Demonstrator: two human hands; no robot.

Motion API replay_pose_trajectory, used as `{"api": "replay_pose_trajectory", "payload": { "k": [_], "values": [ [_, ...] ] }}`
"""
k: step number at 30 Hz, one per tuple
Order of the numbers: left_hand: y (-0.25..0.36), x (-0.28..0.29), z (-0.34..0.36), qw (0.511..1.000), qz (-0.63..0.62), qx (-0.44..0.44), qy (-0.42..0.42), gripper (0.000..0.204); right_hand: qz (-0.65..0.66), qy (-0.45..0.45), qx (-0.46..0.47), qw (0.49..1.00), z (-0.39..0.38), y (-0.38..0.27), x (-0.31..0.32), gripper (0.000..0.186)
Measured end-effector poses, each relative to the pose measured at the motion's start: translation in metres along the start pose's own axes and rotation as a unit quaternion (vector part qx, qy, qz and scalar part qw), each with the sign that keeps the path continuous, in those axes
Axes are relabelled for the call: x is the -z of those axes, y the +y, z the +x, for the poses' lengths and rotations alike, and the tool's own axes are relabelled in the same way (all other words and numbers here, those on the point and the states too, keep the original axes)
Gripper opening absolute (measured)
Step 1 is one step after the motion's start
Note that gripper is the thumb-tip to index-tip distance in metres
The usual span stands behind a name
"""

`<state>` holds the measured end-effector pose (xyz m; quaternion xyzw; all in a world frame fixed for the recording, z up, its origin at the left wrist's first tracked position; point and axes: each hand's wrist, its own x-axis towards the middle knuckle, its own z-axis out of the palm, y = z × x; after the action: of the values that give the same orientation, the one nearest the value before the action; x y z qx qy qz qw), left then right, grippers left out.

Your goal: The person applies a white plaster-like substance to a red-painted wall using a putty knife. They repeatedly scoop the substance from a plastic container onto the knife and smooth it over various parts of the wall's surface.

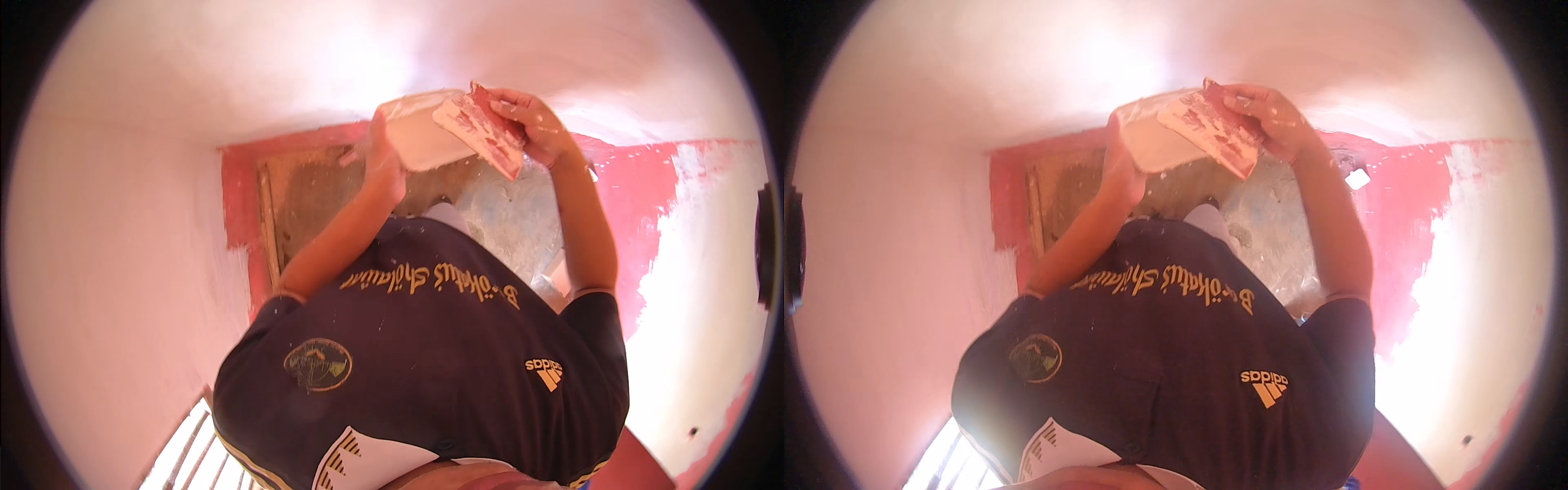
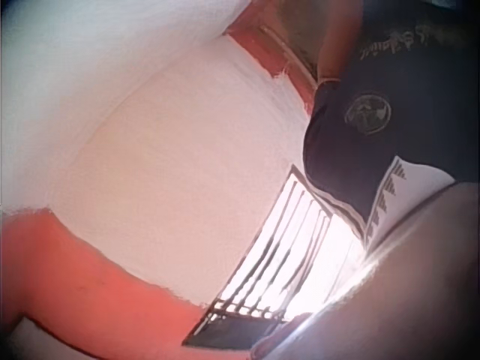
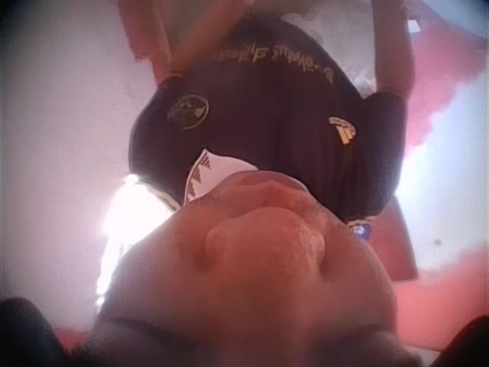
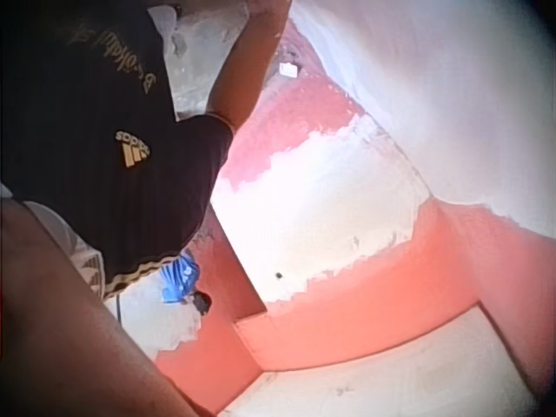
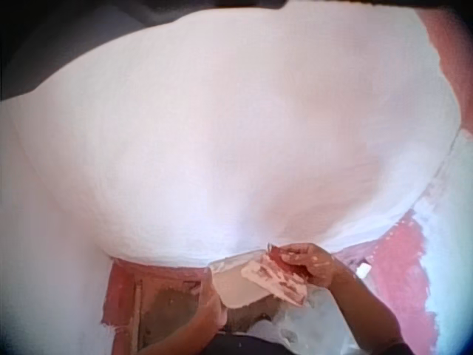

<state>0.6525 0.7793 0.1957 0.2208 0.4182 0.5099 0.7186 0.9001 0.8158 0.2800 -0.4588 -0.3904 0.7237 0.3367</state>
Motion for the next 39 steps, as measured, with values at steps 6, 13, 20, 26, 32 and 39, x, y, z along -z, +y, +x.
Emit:
{"api": "replay_pose_trajectory", "payload": {
  "k": [6, 13, 20, 26, 32, 39],
  "values": [
    [-0.018, -0.036, 0.004, 0.998, -0.038, 0.025, -0.042, 0.067, 0.247, 0.136, 0.188, 0.941, -0.071, -0.003, 0.053, 0.036],
    [-0.035, -0.088, 0.014, 0.999, -0.013, 0.003, -0.038, 0.070, 0.200, 0.306, 0.259, 0.894, -0.108, -0.006, 0.164, 0.023],
    [-0.038, -0.185, 0.059, 0.994, -0.073, -0.077, -0.025, 0.070, 0.073, 0.512, 0.371, 0.772, -0.035, -0.017, 0.337, 0.028],
    [-0.038, -0.242, 0.076, 0.990, -0.035, -0.120, 0.062, 0.063, -0.066, 0.638, 0.281, 0.714, 0.002, -0.061, 0.329, 0.034],
    [-0.035, -0.198, 0.111, 0.986, 0.024, -0.165, -0.004, 0.065, -0.141, 0.656, 0.297, 0.680, 0.064, -0.098, 0.315, 0.041],
    [0.024, -0.151, 0.116, 0.991, -0.092, -0.098, -0.003, 0.067, -0.260, 0.535, 0.388, 0.704, 0.154, -0.081, 0.168, 0.066]
  ]
}}
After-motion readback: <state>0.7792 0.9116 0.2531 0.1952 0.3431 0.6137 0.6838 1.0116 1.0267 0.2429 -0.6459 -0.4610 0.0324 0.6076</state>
